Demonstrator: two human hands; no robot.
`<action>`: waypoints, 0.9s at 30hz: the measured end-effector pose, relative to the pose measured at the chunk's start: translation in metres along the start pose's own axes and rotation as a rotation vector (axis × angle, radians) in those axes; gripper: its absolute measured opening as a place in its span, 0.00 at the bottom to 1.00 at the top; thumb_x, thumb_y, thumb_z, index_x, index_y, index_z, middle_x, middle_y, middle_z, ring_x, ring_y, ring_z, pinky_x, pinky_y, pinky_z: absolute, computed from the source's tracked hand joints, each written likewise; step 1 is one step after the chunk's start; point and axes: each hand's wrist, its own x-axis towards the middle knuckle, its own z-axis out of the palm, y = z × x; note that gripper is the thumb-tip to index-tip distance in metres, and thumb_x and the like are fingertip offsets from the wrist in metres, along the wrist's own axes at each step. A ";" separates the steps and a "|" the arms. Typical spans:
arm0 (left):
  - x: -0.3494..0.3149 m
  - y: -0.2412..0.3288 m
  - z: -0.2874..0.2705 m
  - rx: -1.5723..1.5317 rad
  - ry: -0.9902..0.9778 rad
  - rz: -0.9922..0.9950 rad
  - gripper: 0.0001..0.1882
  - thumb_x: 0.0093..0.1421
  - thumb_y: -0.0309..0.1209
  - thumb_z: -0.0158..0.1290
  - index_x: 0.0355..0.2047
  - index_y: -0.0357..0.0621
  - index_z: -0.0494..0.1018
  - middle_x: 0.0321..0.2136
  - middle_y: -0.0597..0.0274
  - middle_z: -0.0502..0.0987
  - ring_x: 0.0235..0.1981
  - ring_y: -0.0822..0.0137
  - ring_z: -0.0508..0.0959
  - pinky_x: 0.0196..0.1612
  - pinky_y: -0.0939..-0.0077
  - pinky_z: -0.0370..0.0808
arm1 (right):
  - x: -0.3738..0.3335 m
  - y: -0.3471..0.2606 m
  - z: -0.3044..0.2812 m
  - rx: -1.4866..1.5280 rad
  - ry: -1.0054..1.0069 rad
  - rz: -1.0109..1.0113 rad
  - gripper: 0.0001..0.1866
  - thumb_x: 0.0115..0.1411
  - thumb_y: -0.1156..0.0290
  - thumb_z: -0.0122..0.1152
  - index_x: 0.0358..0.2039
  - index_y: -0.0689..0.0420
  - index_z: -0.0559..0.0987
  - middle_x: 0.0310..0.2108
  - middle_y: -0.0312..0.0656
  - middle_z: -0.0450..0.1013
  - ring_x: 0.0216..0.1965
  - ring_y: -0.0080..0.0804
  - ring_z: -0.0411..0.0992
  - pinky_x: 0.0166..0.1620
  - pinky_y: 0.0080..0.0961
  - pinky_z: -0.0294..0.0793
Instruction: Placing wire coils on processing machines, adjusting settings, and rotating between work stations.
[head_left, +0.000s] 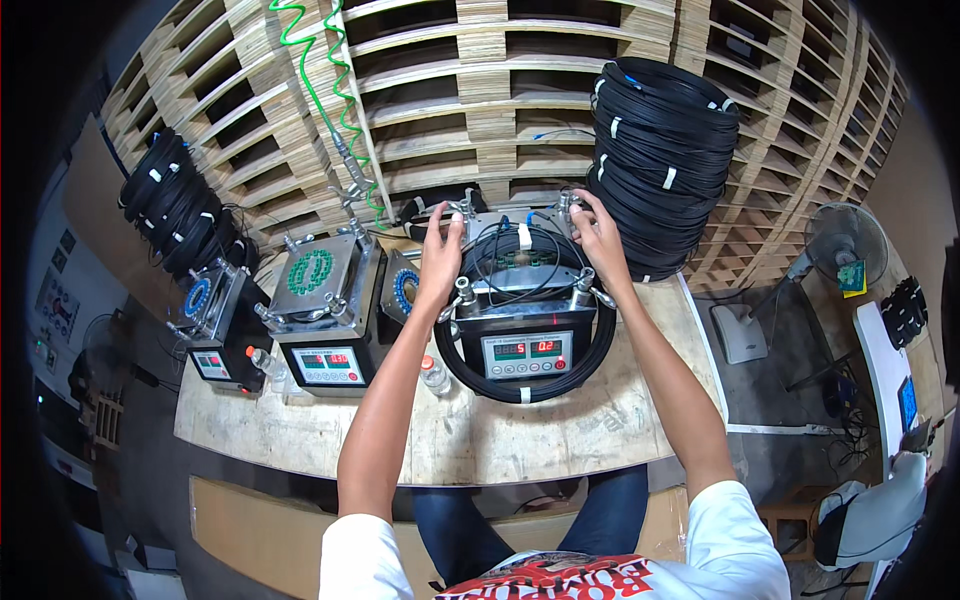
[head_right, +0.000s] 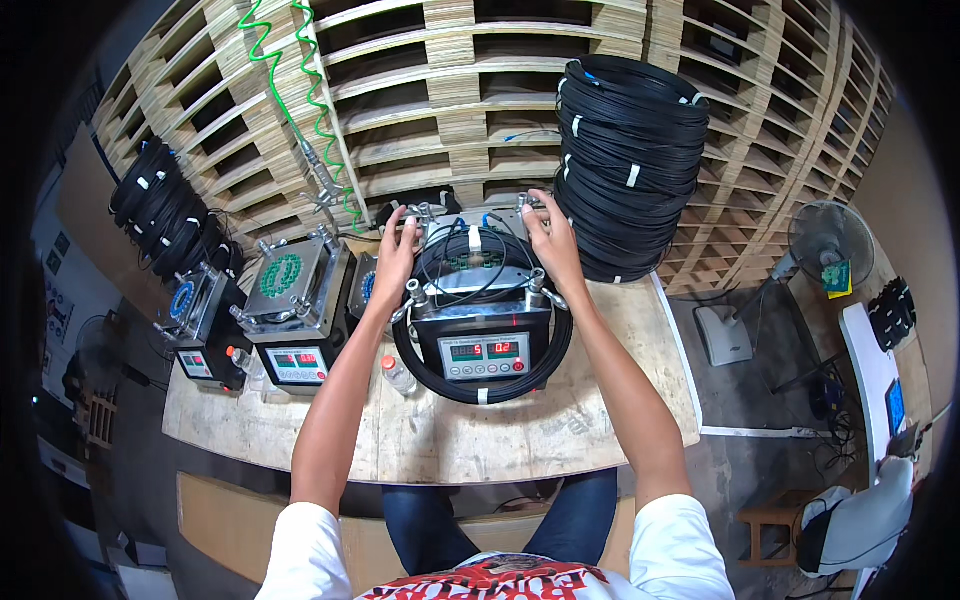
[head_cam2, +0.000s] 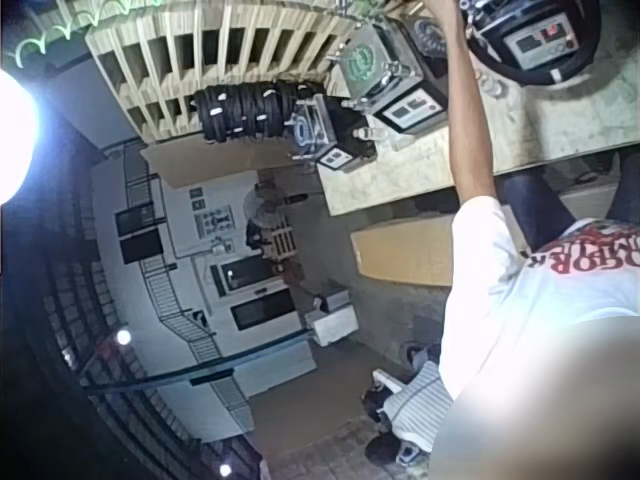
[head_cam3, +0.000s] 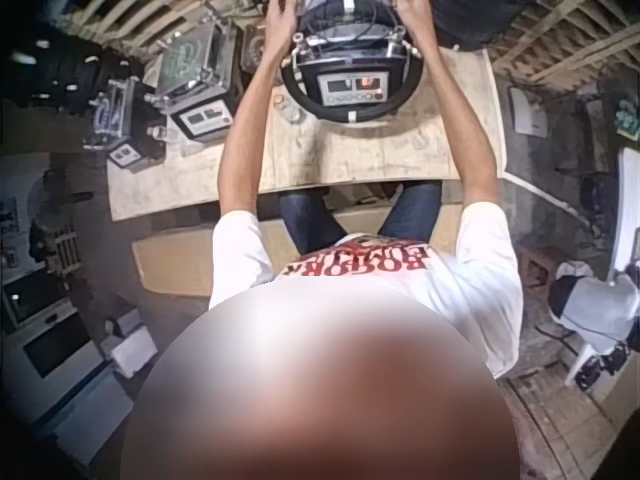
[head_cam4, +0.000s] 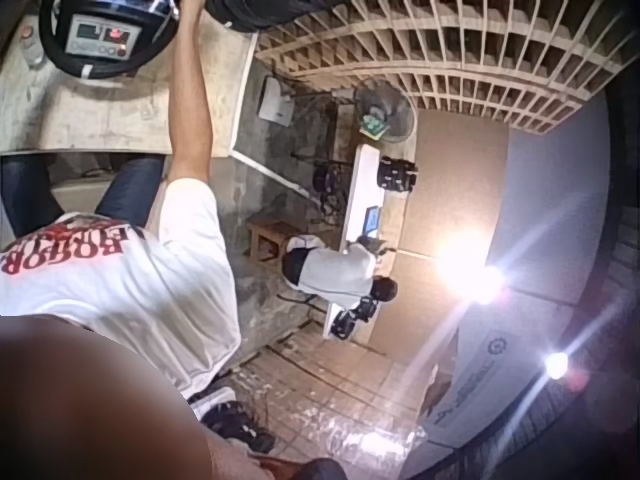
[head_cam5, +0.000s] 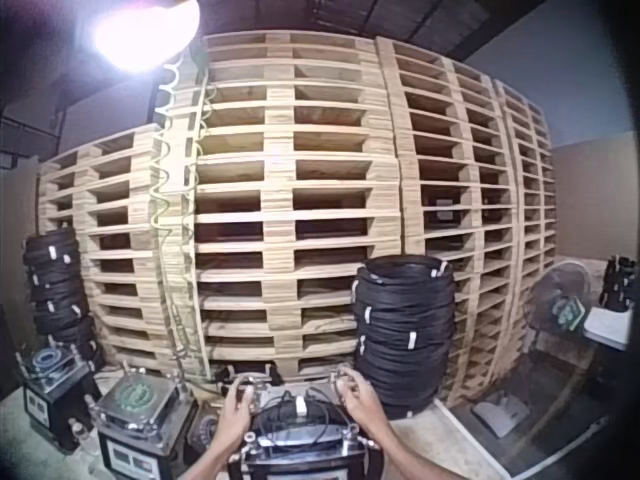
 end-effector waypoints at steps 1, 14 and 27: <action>-0.001 0.003 0.001 -0.012 -0.013 -0.025 0.32 0.71 0.49 0.48 0.66 0.41 0.61 0.39 0.57 0.77 0.36 0.71 0.72 0.42 0.74 0.71 | 0.000 0.001 -0.002 -0.027 -0.014 0.000 0.22 0.68 0.60 0.57 0.59 0.56 0.74 0.29 0.37 0.74 0.29 0.20 0.69 0.35 0.20 0.69; -0.005 0.005 -0.002 -0.023 0.019 -0.073 0.32 0.68 0.42 0.54 0.67 0.40 0.60 0.38 0.55 0.78 0.39 0.67 0.79 0.45 0.75 0.76 | 0.001 -0.002 -0.006 -0.066 -0.105 -0.046 0.21 0.71 0.57 0.52 0.59 0.54 0.75 0.43 0.38 0.74 0.36 0.20 0.70 0.42 0.21 0.75; 0.002 -0.006 0.001 0.046 -0.028 0.014 0.29 0.69 0.47 0.52 0.64 0.43 0.66 0.41 0.54 0.79 0.41 0.66 0.77 0.47 0.72 0.73 | 0.006 0.007 -0.002 -0.085 -0.097 -0.090 0.22 0.70 0.58 0.55 0.60 0.54 0.75 0.31 0.37 0.73 0.30 0.21 0.67 0.38 0.20 0.69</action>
